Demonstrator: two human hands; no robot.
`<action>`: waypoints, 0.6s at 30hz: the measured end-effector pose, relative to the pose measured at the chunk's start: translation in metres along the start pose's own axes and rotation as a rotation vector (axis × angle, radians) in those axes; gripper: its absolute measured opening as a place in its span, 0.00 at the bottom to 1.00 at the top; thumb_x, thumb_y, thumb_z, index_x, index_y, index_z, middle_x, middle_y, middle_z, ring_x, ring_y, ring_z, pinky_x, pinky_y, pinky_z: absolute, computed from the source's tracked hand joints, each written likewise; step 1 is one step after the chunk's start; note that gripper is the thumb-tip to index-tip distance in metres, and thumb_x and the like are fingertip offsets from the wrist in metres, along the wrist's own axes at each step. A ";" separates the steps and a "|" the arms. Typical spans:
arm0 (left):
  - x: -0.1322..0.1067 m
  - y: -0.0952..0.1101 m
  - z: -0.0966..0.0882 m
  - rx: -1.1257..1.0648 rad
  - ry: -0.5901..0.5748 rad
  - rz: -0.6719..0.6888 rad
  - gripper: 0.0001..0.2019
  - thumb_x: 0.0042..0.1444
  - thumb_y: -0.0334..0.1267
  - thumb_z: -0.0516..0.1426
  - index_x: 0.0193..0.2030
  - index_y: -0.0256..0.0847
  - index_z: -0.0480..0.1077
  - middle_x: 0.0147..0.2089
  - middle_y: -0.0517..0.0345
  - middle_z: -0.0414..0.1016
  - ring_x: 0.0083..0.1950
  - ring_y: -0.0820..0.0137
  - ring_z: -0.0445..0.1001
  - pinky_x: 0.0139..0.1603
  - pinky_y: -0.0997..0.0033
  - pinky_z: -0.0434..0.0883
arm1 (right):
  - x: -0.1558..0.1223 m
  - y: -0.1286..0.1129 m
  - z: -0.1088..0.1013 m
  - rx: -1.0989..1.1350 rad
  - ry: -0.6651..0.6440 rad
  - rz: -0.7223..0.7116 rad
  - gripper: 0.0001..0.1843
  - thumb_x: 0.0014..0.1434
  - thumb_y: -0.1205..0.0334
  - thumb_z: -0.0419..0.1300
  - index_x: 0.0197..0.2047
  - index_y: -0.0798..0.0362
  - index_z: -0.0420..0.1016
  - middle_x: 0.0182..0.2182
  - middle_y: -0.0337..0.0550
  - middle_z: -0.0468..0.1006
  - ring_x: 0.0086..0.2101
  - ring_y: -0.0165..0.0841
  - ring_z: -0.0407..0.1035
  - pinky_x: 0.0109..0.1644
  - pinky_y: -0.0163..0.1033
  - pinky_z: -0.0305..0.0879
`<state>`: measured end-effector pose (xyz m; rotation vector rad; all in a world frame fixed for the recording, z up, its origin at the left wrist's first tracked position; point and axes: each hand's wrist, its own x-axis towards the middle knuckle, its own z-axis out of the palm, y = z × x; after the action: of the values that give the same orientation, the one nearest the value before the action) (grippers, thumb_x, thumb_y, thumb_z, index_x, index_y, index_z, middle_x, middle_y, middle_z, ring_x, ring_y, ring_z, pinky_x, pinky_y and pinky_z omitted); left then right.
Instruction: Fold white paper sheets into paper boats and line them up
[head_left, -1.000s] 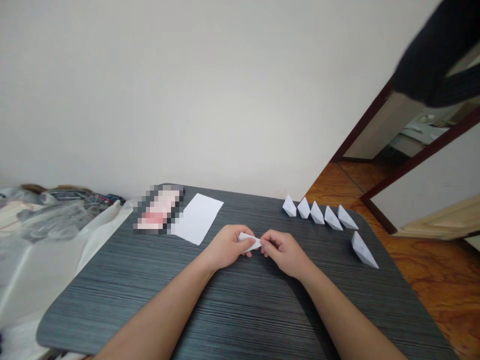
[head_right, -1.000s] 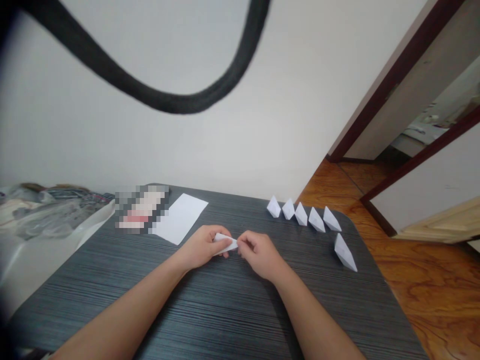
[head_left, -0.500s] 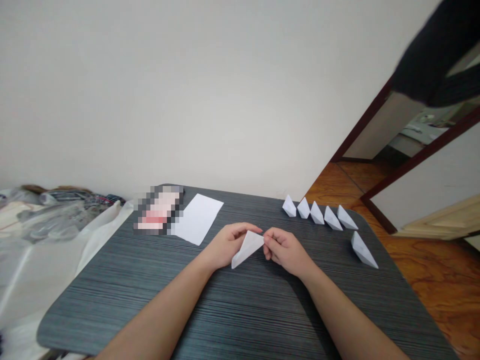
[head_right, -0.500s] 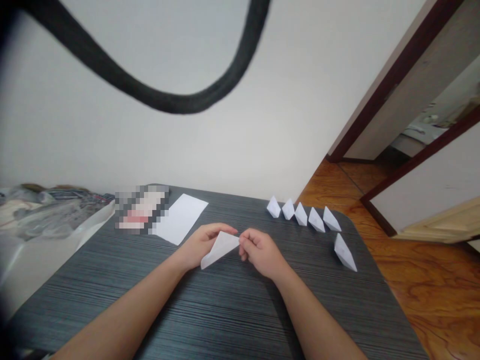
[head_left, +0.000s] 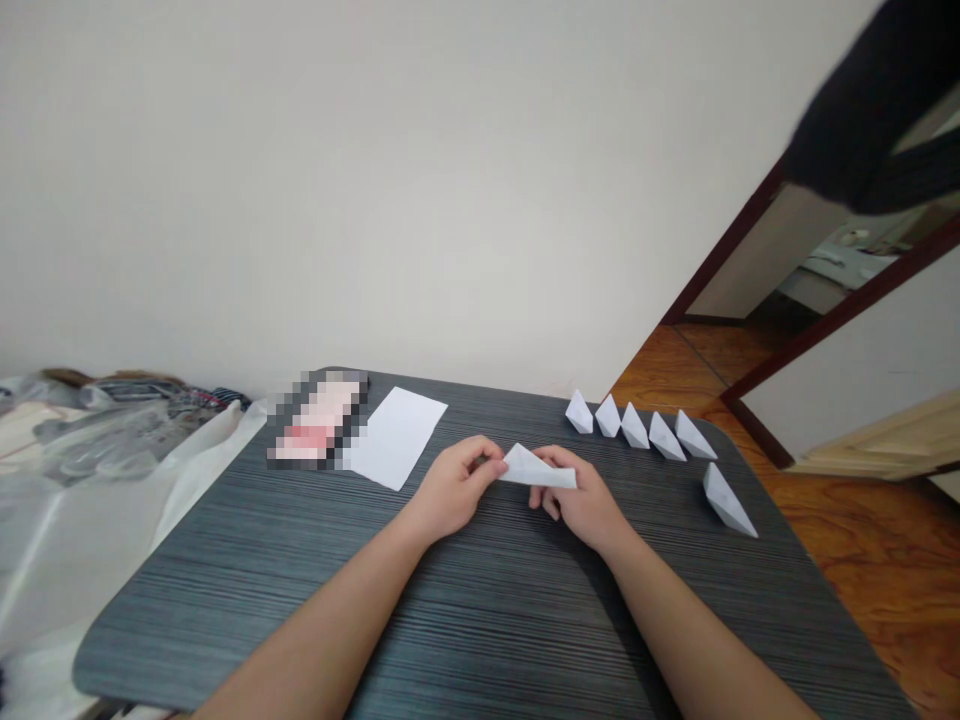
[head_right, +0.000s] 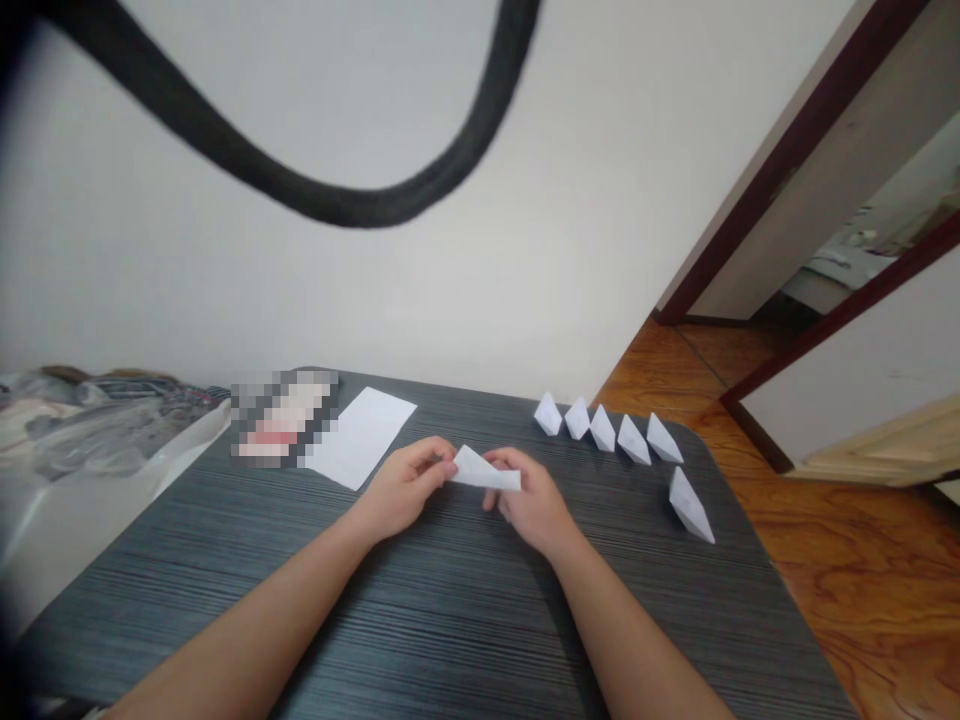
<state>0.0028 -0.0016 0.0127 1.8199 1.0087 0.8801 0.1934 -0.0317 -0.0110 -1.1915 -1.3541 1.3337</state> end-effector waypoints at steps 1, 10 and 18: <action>0.000 -0.003 0.000 0.044 0.046 -0.046 0.08 0.58 0.39 0.50 0.31 0.39 0.66 0.28 0.61 0.66 0.31 0.73 0.65 0.33 0.74 0.62 | 0.001 0.002 -0.001 0.026 0.060 -0.002 0.12 0.60 0.55 0.51 0.42 0.54 0.67 0.19 0.36 0.71 0.14 0.25 0.57 0.17 0.31 0.50; 0.002 -0.012 0.001 0.181 0.150 -0.077 0.10 0.58 0.40 0.49 0.31 0.39 0.66 0.27 0.61 0.67 0.29 0.72 0.64 0.31 0.74 0.59 | 0.003 0.005 -0.002 -0.074 0.229 -0.124 0.14 0.58 0.55 0.55 0.44 0.53 0.66 0.24 0.39 0.72 0.19 0.26 0.61 0.20 0.32 0.55; 0.003 -0.008 0.000 0.224 0.123 -0.052 0.09 0.58 0.38 0.49 0.30 0.40 0.66 0.27 0.62 0.67 0.29 0.72 0.64 0.31 0.74 0.59 | 0.006 0.009 0.001 -0.102 0.174 -0.134 0.09 0.56 0.57 0.57 0.36 0.52 0.63 0.37 0.45 0.72 0.29 0.30 0.67 0.23 0.32 0.58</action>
<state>0.0017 0.0031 0.0060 1.9341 1.2697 0.8847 0.1922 -0.0262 -0.0199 -1.2324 -1.3635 1.0531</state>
